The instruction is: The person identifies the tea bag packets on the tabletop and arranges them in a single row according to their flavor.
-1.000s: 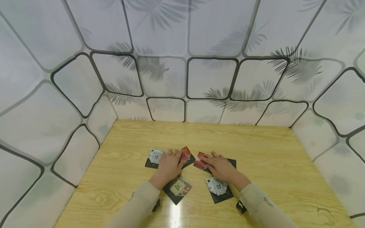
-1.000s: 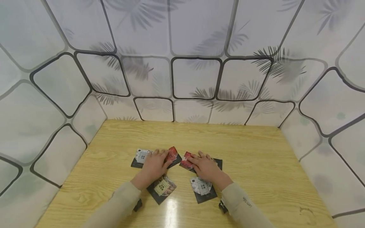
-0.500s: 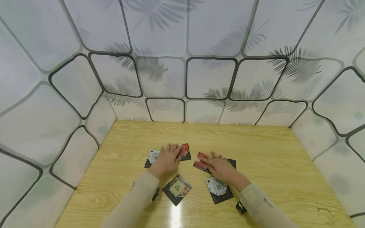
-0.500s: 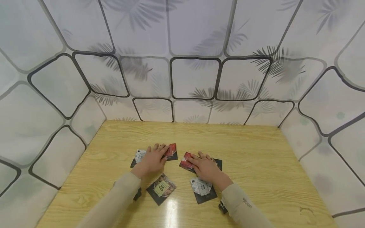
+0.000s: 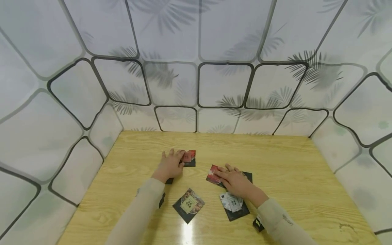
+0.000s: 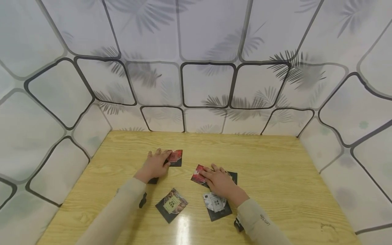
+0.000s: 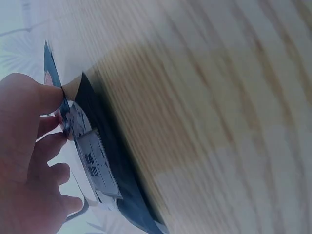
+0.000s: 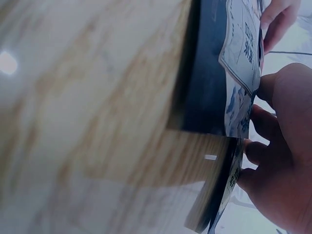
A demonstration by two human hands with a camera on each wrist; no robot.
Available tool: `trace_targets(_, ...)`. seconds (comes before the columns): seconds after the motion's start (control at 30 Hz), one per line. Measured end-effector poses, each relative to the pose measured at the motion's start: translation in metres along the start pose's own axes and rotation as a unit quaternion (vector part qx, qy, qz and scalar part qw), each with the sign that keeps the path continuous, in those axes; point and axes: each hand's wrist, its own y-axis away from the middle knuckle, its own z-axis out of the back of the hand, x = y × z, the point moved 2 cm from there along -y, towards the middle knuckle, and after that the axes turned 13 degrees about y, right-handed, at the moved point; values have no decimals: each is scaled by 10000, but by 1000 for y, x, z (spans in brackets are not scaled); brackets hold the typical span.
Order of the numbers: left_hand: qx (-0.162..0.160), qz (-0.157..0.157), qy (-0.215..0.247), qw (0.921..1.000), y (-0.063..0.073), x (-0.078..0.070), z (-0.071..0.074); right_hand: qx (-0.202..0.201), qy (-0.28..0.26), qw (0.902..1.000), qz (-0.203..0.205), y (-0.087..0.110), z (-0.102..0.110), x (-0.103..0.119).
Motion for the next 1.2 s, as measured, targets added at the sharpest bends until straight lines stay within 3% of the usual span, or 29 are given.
trace_targets(0.17, -141, 147, 86, 9998, -2, 9, -1, -25, 83, 10000, 15, 1, 0, 0)
trace_targets(0.33, -190, 201, -67, 9996, -3, 8, -3, -1, 10, 10000, 47, 1, 1, 2)
trace_targets(0.47, -251, 293, -205, 9990, -3, 13, 3, 45, 4, 10000, 17, 2, 1, 2)
trace_targets(0.93, -474, 756, 278, 9956, 0, 73, 29, 71, -4, 10000, 14, 2, 0, 1)
trace_targets(1.07, -521, 857, 383, 9942, -2, 84, 35, 14, 99, 9999, 19, 0, 0, -1)
trace_targets(1.2, -307, 947, 499, 9938, -3, 89, 40, 46, 2, 10000, 42, 0, 1, 0)
